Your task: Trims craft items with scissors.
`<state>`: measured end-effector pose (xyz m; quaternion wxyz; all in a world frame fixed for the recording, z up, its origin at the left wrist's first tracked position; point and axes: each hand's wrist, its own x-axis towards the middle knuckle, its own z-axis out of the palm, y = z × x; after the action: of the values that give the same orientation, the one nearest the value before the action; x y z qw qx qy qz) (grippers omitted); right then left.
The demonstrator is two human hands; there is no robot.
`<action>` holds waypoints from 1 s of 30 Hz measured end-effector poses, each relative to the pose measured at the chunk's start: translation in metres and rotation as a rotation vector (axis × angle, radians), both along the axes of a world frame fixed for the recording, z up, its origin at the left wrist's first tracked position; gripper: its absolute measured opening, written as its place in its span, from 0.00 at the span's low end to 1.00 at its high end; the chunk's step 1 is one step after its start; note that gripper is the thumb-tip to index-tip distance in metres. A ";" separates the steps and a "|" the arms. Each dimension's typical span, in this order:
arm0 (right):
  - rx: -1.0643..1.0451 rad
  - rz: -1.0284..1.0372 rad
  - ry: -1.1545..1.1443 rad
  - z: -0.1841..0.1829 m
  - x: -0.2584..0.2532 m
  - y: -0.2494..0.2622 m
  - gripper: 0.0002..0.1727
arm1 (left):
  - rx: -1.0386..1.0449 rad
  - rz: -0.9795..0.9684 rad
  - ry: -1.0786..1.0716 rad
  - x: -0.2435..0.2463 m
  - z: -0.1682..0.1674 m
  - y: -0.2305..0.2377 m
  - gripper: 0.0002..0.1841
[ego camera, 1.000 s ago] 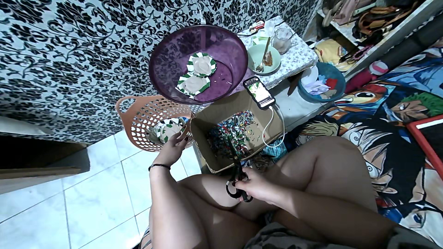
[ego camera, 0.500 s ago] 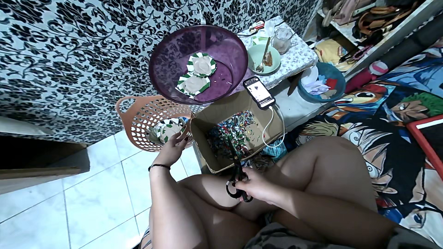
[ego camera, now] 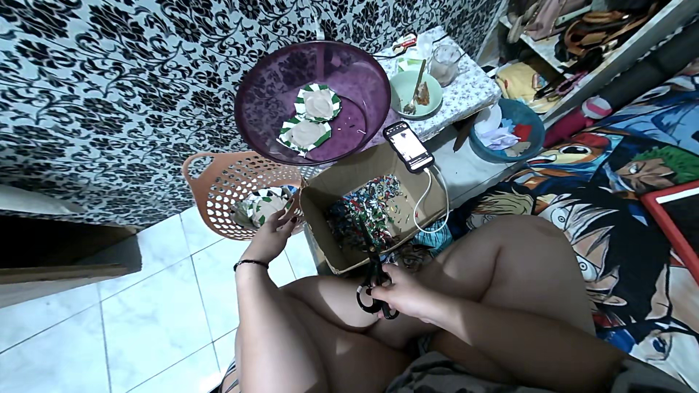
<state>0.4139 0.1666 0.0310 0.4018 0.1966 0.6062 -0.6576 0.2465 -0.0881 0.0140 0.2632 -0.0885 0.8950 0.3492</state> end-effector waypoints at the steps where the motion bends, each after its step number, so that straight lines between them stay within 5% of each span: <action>1: 0.001 0.000 0.005 -0.001 0.000 0.000 0.24 | 0.001 -0.003 0.001 0.000 -0.001 -0.001 0.30; 30: -0.005 -0.013 -0.003 0.001 0.001 0.000 0.25 | 0.002 0.007 -0.004 0.000 0.000 0.000 0.30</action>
<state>0.4146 0.1663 0.0317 0.3987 0.2006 0.6026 -0.6616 0.2461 -0.0881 0.0138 0.2640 -0.0921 0.8938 0.3508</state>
